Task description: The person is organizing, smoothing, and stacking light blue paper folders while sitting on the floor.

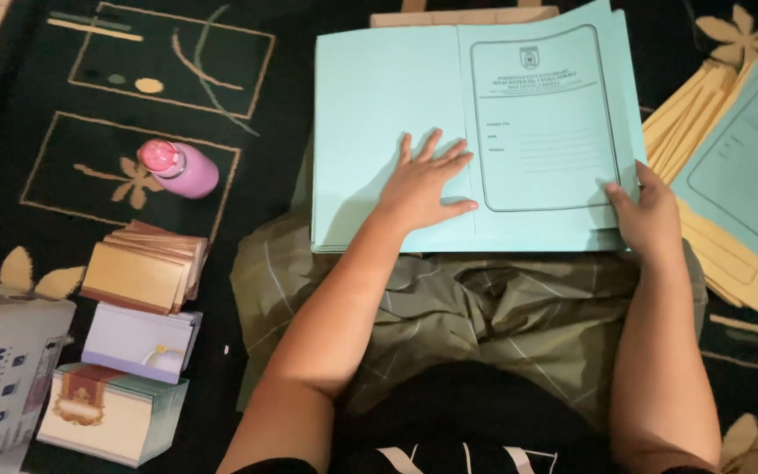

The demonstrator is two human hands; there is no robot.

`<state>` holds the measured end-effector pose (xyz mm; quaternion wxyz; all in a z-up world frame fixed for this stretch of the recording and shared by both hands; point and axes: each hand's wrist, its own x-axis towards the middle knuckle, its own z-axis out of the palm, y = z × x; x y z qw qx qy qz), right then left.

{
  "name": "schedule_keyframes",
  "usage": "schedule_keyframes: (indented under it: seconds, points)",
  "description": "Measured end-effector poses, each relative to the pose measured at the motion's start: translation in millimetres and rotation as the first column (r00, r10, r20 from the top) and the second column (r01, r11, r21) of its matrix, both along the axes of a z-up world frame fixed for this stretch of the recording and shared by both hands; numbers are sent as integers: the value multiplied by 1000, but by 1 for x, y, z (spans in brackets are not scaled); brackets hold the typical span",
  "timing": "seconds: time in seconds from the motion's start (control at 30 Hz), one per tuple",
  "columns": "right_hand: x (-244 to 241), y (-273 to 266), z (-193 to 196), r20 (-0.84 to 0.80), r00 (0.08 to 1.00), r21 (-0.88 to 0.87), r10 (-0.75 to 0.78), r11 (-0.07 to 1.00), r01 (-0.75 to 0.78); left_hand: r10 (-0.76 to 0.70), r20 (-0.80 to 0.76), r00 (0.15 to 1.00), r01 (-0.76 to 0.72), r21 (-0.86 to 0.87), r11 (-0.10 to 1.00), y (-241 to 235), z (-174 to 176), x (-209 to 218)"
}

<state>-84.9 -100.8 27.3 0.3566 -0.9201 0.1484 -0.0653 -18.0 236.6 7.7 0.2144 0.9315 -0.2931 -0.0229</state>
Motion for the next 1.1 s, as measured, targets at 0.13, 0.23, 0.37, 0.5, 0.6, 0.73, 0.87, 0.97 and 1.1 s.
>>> schedule_keyframes:
  seconds: [0.13, 0.23, 0.37, 0.5, 0.6, 0.73, 0.87, 0.97, 1.1]
  points:
    - [-3, -1, 0, -8, 1000, -7, -6, 1000, 6, -1, -5, 1000, 1, 4, 1000, -2, 2, 0]
    - [-3, 0, -1, -39, 999, 1, -7, 1000, 7, -4, -16, 1000, 4, 15, 1000, 0, 4, 1]
    - [-7, 0, -2, -12, 1000, 29, 4, 1000, -3, -5, -13, 1000, 5, 8, 1000, 1, 5, 1]
    - [-9, 1, -3, 12, 999, 29, 33, 999, -33, -10, -10, 1000, 9, -8, 1000, 2, 3, 0]
    - [-9, 0, -5, 26, 999, 29, 41, 999, -42, -10, -13, 1000, 10, -14, 1000, 2, 4, -1]
    - [-8, 4, -2, -2, 1000, -18, 0, 1000, 0, -11, -5, 1000, 11, -2, 1000, 2, 1, 1]
    - [-7, 0, -6, 4, 1000, -23, -4, 1000, 4, -10, 13, 1000, 10, -9, 1000, 1, -1, 2]
    - [-6, -2, -10, -13, 1000, -42, -13, 999, 12, -9, 6, 1000, 9, 0, 1000, 1, 2, 2]
    - [-6, -2, -12, 15, 1000, -16, -7, 1000, 7, -8, 0, 1000, 8, 6, 1000, 0, -1, 3]
